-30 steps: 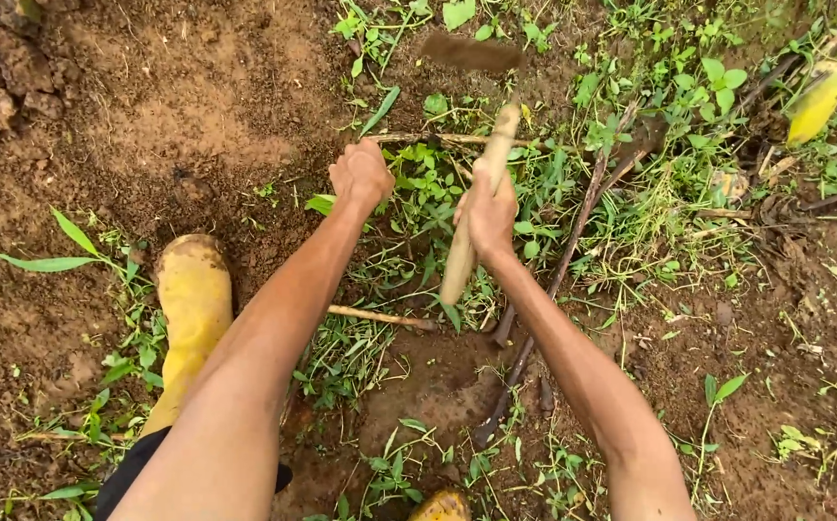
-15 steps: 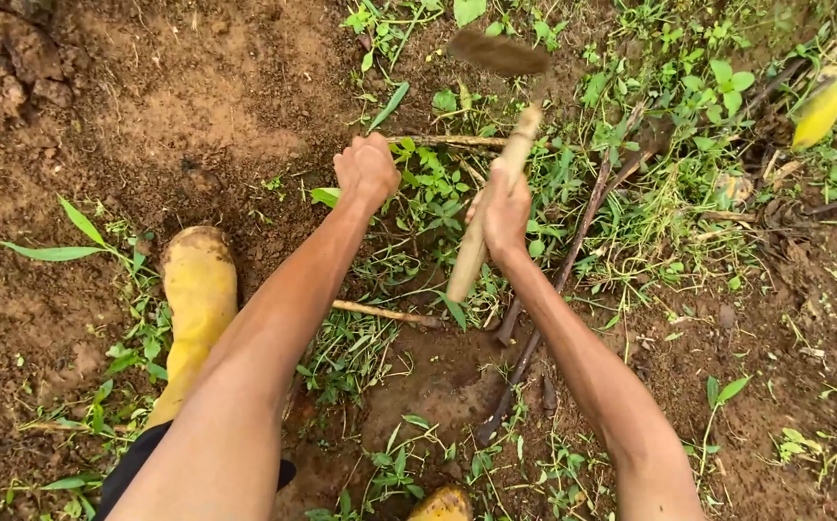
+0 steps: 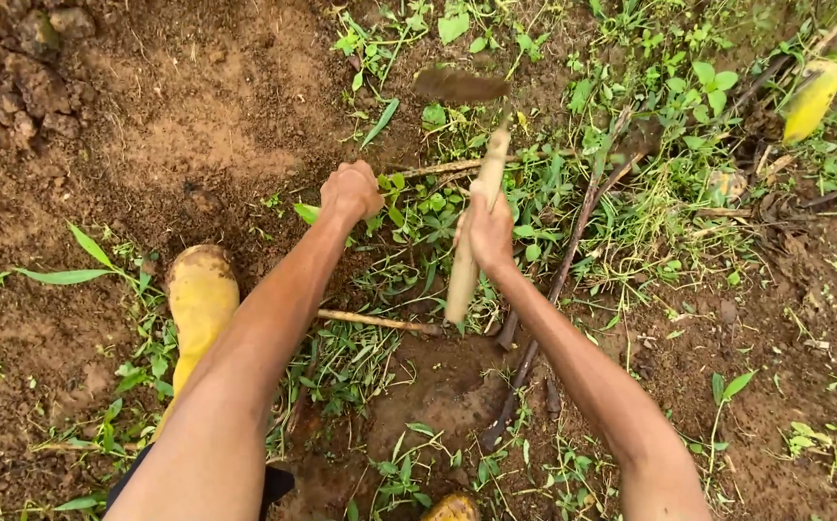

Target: The person uses a hoe to break up and loosen the soil in a garden bed. They repeatedly strike the ground with the tool and use their hands to clear away small weeds and debris from the tilled area.

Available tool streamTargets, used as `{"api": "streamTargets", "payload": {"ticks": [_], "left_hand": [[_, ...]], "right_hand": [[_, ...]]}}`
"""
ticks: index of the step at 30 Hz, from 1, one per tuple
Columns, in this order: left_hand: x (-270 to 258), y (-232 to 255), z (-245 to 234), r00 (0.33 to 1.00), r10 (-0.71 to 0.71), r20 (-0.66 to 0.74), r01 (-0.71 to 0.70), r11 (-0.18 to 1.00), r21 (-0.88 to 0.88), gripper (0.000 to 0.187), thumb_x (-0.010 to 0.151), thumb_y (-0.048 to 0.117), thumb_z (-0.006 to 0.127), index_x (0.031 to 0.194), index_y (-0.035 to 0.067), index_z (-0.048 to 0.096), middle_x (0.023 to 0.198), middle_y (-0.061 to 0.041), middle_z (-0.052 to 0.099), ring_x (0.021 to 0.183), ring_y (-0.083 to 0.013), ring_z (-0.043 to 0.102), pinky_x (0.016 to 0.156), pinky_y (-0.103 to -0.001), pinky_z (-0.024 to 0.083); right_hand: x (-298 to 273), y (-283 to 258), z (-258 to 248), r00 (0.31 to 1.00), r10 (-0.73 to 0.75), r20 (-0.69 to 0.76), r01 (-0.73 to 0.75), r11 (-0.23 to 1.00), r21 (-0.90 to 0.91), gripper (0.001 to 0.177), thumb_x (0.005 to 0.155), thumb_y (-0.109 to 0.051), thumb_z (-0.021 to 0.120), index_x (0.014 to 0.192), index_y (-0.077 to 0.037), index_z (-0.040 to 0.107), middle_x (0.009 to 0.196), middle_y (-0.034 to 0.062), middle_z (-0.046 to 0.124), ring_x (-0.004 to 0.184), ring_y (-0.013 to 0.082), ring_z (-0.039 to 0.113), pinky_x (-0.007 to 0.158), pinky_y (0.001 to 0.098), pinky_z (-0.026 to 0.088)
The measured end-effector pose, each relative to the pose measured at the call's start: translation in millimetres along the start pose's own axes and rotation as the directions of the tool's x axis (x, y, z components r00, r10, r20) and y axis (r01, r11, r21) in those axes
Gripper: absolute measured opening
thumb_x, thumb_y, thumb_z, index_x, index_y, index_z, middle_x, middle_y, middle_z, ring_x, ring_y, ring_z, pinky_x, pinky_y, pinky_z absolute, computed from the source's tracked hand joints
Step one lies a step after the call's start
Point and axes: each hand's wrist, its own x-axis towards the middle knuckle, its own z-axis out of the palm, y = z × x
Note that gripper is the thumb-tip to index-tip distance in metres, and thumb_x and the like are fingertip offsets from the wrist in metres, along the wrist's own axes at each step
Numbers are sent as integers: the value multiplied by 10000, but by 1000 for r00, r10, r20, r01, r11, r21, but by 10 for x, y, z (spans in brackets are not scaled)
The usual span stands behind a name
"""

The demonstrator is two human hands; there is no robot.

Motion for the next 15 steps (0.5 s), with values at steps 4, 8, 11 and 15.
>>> {"api": "streamTargets", "payload": {"ticks": [4,8,11,15], "left_hand": [[-78,-142,129,986,36,163,-45,997,55,193,910,44,639,1042,8,775,875,-224,756,779,-362,752,835,-520,610],[-636,4,-201,907,7,421,-164,926,339,518,914,95,694,1423,87,595,1114,-214,707,992,-302,730,915,-497,613],[-428,-132,-27,860,-38,508,-225,866,446,523,887,190,817,1363,69,638,1253,-196,694,1169,-311,691,1009,-503,587],[-571,-173,-188,956,143,256,-196,961,196,235,883,128,785,1107,66,753,1097,-168,753,1106,-348,722,980,-508,583]], "right_hand": [[-68,209,79,998,67,3,-67,997,41,338,1109,-337,327,1145,-23,448,687,59,589,540,151,638,508,268,613],[-328,905,-59,901,374,221,-335,922,-194,469,1086,-408,389,1159,42,500,622,106,636,488,217,661,463,355,612],[-568,857,-223,865,454,212,-390,875,-286,455,1083,-382,443,1210,51,506,645,115,639,479,197,653,434,324,603],[-579,401,-304,951,294,96,-241,900,-364,354,1070,-311,462,1198,3,560,633,90,637,477,172,659,417,292,582]]}}
